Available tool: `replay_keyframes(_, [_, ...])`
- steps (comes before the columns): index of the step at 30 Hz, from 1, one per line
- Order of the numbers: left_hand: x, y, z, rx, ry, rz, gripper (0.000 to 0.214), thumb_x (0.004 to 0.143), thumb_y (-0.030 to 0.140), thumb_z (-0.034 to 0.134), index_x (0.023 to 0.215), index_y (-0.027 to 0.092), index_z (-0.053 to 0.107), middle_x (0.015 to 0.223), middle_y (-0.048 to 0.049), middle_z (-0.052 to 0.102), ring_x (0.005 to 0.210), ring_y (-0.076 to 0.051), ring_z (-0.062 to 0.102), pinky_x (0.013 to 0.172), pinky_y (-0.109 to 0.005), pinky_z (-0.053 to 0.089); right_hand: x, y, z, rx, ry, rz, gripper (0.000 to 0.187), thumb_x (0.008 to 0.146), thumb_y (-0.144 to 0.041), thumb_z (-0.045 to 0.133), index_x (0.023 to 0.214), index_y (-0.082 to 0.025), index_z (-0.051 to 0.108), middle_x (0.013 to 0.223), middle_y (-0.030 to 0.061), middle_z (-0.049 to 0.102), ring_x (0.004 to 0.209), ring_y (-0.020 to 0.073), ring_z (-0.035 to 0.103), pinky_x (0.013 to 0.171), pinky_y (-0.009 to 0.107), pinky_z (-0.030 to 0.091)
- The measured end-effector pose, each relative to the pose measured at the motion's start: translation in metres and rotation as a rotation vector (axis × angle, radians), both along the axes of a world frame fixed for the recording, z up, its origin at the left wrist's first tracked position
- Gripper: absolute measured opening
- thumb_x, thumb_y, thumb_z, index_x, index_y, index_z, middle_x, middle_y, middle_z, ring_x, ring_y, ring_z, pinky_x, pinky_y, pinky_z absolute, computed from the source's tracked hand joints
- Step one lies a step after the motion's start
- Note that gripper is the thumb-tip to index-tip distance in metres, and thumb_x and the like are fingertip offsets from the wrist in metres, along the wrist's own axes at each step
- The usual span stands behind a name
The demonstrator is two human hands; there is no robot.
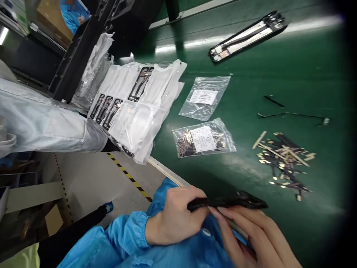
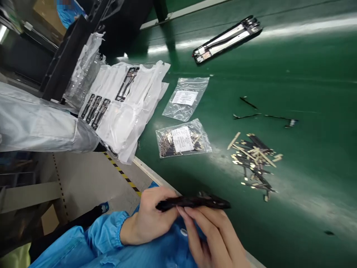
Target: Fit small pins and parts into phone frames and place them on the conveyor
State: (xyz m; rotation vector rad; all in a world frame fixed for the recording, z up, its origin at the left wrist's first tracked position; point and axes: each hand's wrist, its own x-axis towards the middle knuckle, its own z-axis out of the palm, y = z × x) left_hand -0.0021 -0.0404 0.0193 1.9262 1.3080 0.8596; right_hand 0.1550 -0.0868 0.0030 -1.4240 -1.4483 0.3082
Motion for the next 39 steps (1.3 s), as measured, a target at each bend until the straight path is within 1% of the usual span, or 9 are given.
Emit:
replay_keyframes(3, [0.002, 0.0, 0.007, -0.266, -0.043, 0.068, 0.018, 0.085, 0.022, 0.084, 0.086, 0.018, 0.067, 0.072, 0.0014, 0.074, 0.061, -0.012, 0.068, 0.06, -0.02, 0.051, 0.0, 0.005, 0.012, 0.033, -0.05, -0.101, 0.019, 0.089, -0.006, 0.086, 0.1, -0.013, 0.072, 0.093, 0.0045, 0.073, 0.077, 0.0144, 0.07, 0.078, 0.029, 0.059])
replay_keyframes(6, [0.002, 0.002, 0.01, -0.427, -0.056, 0.114, 0.031, 0.08, 0.027, 0.092, 0.087, 0.018, 0.063, 0.069, 0.0047, 0.073, 0.061, -0.01, 0.066, 0.059, -0.018, 0.049, 0.002, 0.01, 0.009, 0.01, -0.056, -0.124, 0.022, 0.089, -0.003, 0.084, 0.106, -0.013, 0.074, 0.099, 0.0056, 0.074, 0.081, 0.0148, 0.072, 0.081, 0.028, 0.06])
replay_keyframes(12, [0.0, 0.008, 0.011, -0.463, -0.059, 0.084, 0.029, 0.079, 0.023, 0.092, 0.09, 0.017, 0.066, 0.069, 0.0063, 0.073, 0.062, -0.01, 0.065, 0.06, -0.018, 0.048, 0.001, 0.017, 0.001, 0.001, -0.046, -0.066, 0.032, 0.092, -0.002, 0.08, 0.119, -0.019, 0.075, 0.106, 0.0048, 0.076, 0.087, 0.016, 0.075, 0.084, 0.029, 0.062])
replay_keyframes(17, [-0.003, 0.008, 0.012, -0.491, -0.048, 0.061, 0.028, 0.081, 0.024, 0.091, 0.1, 0.018, 0.071, 0.077, 0.0031, 0.079, 0.067, -0.013, 0.071, 0.066, -0.021, 0.053, 0.0, 0.019, -0.002, 0.007, -0.039, -0.047, 0.034, 0.093, -0.002, 0.078, 0.121, -0.021, 0.076, 0.104, 0.0035, 0.077, 0.086, 0.016, 0.076, 0.085, 0.029, 0.064])
replay_keyframes(22, [-0.004, 0.002, 0.01, -0.413, -0.04, 0.036, 0.022, 0.086, 0.023, 0.087, 0.102, 0.018, 0.073, 0.081, 0.0015, 0.079, 0.073, -0.015, 0.074, 0.069, -0.022, 0.058, 0.0, 0.018, -0.002, 0.02, -0.05, -0.004, 0.031, 0.092, 0.001, 0.078, 0.116, -0.018, 0.075, 0.102, 0.0043, 0.076, 0.087, 0.016, 0.075, 0.086, 0.029, 0.063])
replay_keyframes(25, [-0.004, -0.002, 0.008, -0.257, -0.023, 0.013, 0.015, 0.089, 0.018, 0.082, 0.102, 0.018, 0.075, 0.083, 0.0002, 0.078, 0.07, -0.014, 0.074, 0.067, -0.021, 0.058, 0.0, 0.017, 0.003, 0.032, -0.055, 0.01, 0.03, 0.09, 0.003, 0.079, 0.114, -0.015, 0.074, 0.102, 0.0053, 0.076, 0.087, 0.0166, 0.075, 0.085, 0.029, 0.062])
replay_keyframes(31, [-0.007, 0.0, 0.002, 0.083, -0.04, -0.107, 0.006, 0.095, 0.018, 0.077, 0.101, 0.017, 0.076, 0.082, -0.0029, 0.082, 0.067, -0.015, 0.076, 0.065, -0.022, 0.06, 0.003, 0.013, 0.012, 0.057, 0.018, 0.037, 0.023, 0.095, 0.003, 0.072, 0.103, -0.018, 0.072, 0.096, 0.003, 0.075, 0.079, 0.0159, 0.072, 0.076, 0.03, 0.061])
replay_keyframes(35, [-0.009, 0.003, -0.001, 0.162, -0.03, -0.136, 0.005, 0.096, 0.018, 0.074, 0.101, 0.017, 0.075, 0.073, -0.001, 0.078, 0.055, -0.012, 0.07, 0.056, -0.022, 0.054, 0.007, 0.009, 0.01, 0.032, -0.007, 0.091, 0.023, 0.096, 0.005, 0.069, 0.105, -0.016, 0.07, 0.098, 0.0052, 0.073, 0.082, 0.0159, 0.072, 0.079, 0.03, 0.059])
replay_keyframes(39, [-0.01, 0.003, -0.003, 0.175, -0.025, -0.143, 0.006, 0.097, 0.016, 0.071, 0.101, 0.017, 0.075, 0.071, -0.0012, 0.076, 0.053, -0.011, 0.067, 0.054, -0.022, 0.05, 0.01, 0.013, 0.009, 0.055, -0.032, 0.108, 0.02, 0.097, 0.003, 0.069, 0.103, -0.016, 0.068, 0.096, 0.005, 0.072, 0.08, 0.0161, 0.071, 0.076, 0.03, 0.058])
